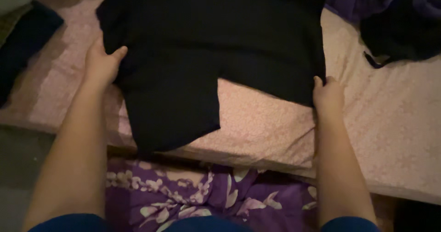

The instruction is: The person folds two black t-shirts on a bed. They smooth each shirt, fold the sides inward, fold the bottom up, and then fold the top down to create a neat rectangle. The folded shirts are placed on a growing stack.

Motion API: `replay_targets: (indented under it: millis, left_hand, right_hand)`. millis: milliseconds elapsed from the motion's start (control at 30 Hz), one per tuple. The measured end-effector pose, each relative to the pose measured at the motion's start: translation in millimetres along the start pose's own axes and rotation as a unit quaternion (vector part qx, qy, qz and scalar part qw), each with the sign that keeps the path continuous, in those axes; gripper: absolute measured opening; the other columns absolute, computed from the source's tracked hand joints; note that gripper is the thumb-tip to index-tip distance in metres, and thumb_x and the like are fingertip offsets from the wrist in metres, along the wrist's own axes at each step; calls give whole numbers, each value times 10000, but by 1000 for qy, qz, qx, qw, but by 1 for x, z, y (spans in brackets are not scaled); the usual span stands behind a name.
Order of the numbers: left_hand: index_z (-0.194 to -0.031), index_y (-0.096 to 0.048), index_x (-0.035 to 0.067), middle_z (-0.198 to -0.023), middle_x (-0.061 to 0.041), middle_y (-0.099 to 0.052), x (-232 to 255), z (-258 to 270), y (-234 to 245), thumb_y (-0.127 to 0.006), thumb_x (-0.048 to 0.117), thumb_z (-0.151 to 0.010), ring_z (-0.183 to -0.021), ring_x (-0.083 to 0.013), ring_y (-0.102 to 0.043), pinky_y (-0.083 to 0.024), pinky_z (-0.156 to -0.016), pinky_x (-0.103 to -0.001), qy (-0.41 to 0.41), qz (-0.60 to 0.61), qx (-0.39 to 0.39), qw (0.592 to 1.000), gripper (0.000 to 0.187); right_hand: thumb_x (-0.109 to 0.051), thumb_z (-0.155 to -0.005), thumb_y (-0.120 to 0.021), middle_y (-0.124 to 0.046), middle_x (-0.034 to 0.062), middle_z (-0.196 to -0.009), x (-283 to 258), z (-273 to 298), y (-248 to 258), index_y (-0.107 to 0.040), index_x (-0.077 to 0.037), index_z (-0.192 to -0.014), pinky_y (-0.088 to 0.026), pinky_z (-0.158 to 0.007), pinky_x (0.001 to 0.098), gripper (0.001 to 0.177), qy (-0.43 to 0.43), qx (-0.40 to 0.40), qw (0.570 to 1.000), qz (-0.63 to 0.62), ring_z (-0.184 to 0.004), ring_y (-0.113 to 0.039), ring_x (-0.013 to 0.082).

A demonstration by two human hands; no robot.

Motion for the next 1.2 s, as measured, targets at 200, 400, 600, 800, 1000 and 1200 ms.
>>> replay_targets:
  millis: [200,400,600,800,1000,1200]
  left_hand:
    - [-1502,-512,76,-1431,-177,-619,9,63,46,-717,251,-896,-1255,-317,-627,-536,-988,-436,240,206,-75,946,663]
    - [-1661,-189,215,-1666,-161,-288,33,130,45,-716,219,-837,-1492,-324,-346,-382,-1127,-496,215,100,-152,960,977]
    - [-1709,-106,238,-1642,-233,-371,58,131,64,-719,279,-892,-1477,-365,-425,-381,-1168,-508,220,-41,-88,971,1022]
    - [-1597,-397,95,-1661,-166,-405,128,39,-27,-622,317,-1075,-1541,-354,-378,-294,-1263,-536,-157,-223,27,962,610]
    - [-1571,-430,57,-1661,-183,-328,36,-18,-26,-496,433,-1120,-1537,-437,-267,-237,-1200,-627,-83,-352,92,928,591]
    - [-1451,-506,54,-1504,-248,-419,5,-60,19,-582,494,-975,-1371,-487,-331,-259,-989,-737,53,-347,173,920,653]
  right_hand:
    - [-467,-1012,-692,-742,318,-1019,27,2,34,-748,45,-1089,-553,-820,509,521,-23,-83,996,-24,-915,-727,446]
    - [-473,-955,-733,-713,289,-1044,27,31,48,-705,47,-1177,-564,-765,514,566,21,-84,996,14,-944,-706,434]
    - [-485,-927,-754,-651,302,-1224,-56,54,88,-622,22,-1320,-465,-926,556,656,49,-6,990,133,-1151,-610,460]
    - [-308,-928,-729,-546,126,-1504,-264,102,-4,-539,-95,-1442,-327,-1192,565,588,300,-45,947,-103,-1401,-502,341]
    - [-447,-941,-661,-456,116,-1564,-245,80,-46,-505,-120,-1470,-286,-1135,620,641,298,-1,954,35,-1445,-382,350]
    - [-478,-1042,-486,-348,121,-1654,-111,10,-25,-404,-90,-1569,-168,-1196,594,659,144,17,987,68,-1518,-261,346]
Point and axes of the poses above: each hand's wrist, its own z-axis away from the middle knuckle, its own y-axis out of the back of the hand, x = y × z, the point moved 6 cm from there along -z, towards the middle knuckle
